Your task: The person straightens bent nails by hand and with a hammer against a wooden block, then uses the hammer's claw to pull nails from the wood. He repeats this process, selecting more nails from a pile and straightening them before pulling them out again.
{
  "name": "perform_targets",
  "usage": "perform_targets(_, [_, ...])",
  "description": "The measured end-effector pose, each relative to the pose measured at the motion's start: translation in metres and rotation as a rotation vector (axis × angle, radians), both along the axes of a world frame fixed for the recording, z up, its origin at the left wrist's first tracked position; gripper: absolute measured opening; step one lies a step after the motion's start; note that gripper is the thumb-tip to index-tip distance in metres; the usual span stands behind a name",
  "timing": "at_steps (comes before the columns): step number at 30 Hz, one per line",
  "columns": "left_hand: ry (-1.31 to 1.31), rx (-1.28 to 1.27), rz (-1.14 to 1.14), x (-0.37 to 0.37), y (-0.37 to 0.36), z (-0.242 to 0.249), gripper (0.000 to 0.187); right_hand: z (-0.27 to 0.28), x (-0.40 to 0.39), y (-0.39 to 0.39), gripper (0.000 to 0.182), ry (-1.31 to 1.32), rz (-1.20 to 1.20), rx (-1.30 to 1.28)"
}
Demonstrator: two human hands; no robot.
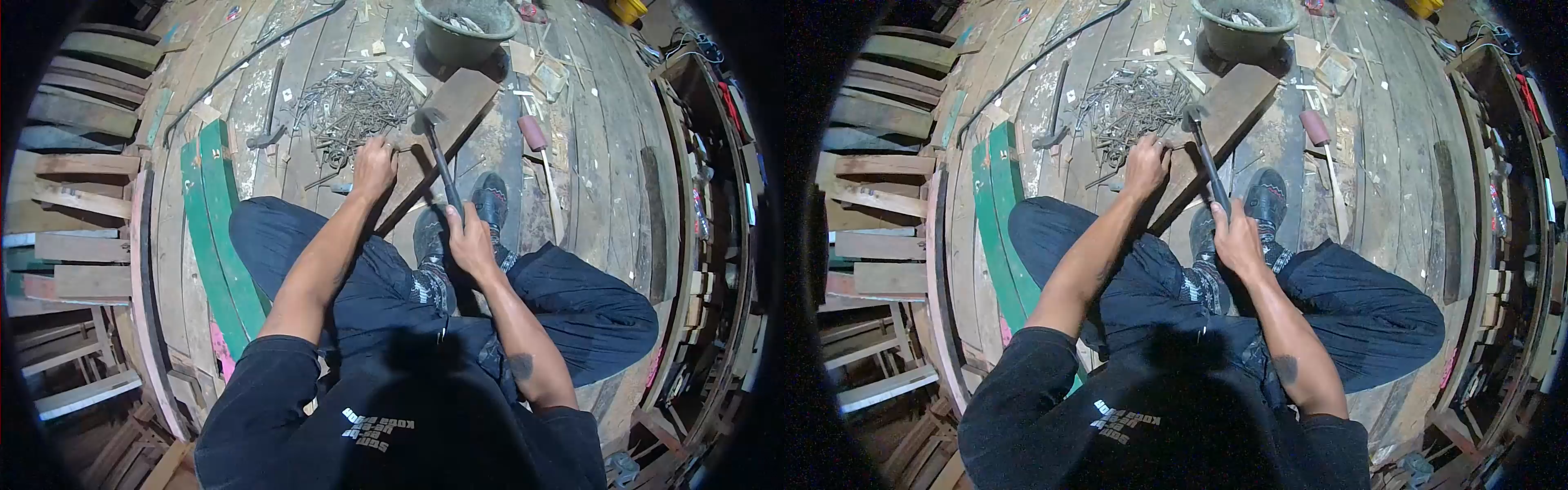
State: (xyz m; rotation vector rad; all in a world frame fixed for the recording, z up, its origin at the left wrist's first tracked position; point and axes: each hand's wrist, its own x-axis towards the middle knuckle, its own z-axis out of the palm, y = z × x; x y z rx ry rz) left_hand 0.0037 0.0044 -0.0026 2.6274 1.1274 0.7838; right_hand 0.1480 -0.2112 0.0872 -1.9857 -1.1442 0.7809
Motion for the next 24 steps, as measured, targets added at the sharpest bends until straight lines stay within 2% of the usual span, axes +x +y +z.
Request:
perform_targets(9, [-0.125, -0.082, 0.025, -0.002, -0.001, -0.006, 0.021, 0.015, -0.011, 0.004, 0.035, -0.029, 0.043, -0.03])
perform_targets(15, [-0.12, -0.09, 0.011, 0.0, 0.001, -0.005, 0.018, 0.005, -0.005, 0.002, 0.038, -0.107, 0.052, -0.235])
perform_targets(17, [-0.094, -0.153, 0.028, -0.002, -0.001, -0.01, 0.017, 0.006, -0.004, 0.004, 0.038, -0.059, 0.066, -0.162])
perform_targets(23, [-0.154, -0.009, -0.012, -0.001, 0.003, -0.014, 0.017, 0.028, -0.009, 0.011, 0.032, -0.022, 0.024, 0.053])
perform_targets(24, [-0.088, -0.117, -0.011, -0.002, 0.003, -0.012, 0.021, 0.018, -0.008, 0.01, 0.033, -0.039, 0.049, 0.004])
